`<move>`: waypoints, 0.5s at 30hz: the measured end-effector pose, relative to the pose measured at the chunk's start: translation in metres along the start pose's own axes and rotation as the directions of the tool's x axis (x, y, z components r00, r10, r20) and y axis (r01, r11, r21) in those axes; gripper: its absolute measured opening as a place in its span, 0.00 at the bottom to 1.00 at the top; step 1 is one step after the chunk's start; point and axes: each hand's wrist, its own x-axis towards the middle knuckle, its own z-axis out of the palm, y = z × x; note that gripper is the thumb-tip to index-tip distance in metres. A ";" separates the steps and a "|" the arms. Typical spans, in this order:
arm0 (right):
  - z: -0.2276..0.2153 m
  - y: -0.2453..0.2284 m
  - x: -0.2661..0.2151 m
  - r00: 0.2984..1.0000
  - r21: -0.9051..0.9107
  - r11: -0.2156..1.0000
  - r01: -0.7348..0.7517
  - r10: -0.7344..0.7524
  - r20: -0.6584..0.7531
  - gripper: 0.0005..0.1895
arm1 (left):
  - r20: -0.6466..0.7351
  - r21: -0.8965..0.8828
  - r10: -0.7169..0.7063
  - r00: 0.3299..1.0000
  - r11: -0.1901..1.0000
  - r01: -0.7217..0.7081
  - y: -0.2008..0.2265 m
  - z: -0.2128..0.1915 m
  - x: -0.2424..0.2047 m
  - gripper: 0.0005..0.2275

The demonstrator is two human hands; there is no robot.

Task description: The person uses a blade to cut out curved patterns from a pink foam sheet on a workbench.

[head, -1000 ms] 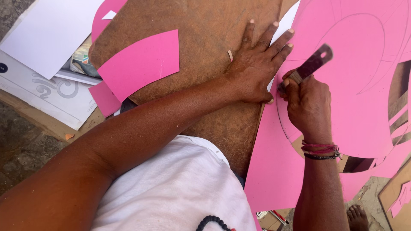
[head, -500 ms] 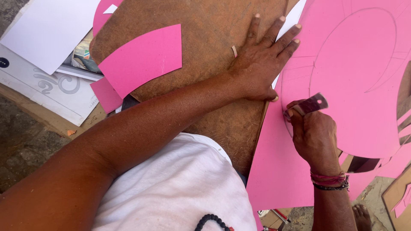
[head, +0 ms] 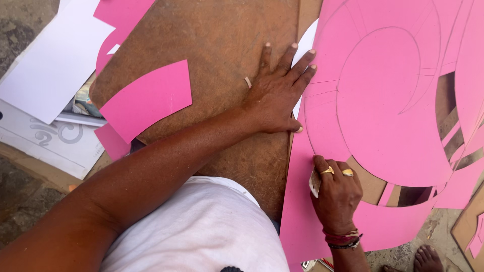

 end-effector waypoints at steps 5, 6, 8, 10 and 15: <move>0.014 -0.006 -0.009 0.968 0.058 0.995 -0.087 0.098 -0.229 0.06 | -0.023 -0.009 0.006 1.000 1.000 -0.006 0.000 0.002 0.002 0.61; 0.017 -0.006 -0.007 0.963 0.073 0.991 -0.113 0.127 -0.236 0.06 | -0.036 -0.012 0.011 0.999 1.000 -0.012 0.000 0.002 0.001 0.61; 0.017 -0.008 -0.007 0.946 0.111 0.984 -0.141 0.167 -0.277 0.05 | 0.015 0.006 0.000 1.000 1.000 0.000 0.001 0.001 -0.001 0.61; 0.017 -0.009 0.002 0.918 0.167 0.978 -0.121 0.174 -0.356 0.06 | 0.030 0.007 -0.009 1.000 1.000 0.008 0.001 -0.003 0.003 0.60; -0.012 -0.006 0.017 0.907 0.125 0.987 -0.104 0.146 -0.396 0.05 | -0.002 -0.015 -0.002 1.000 1.000 0.002 0.002 -0.004 0.000 0.61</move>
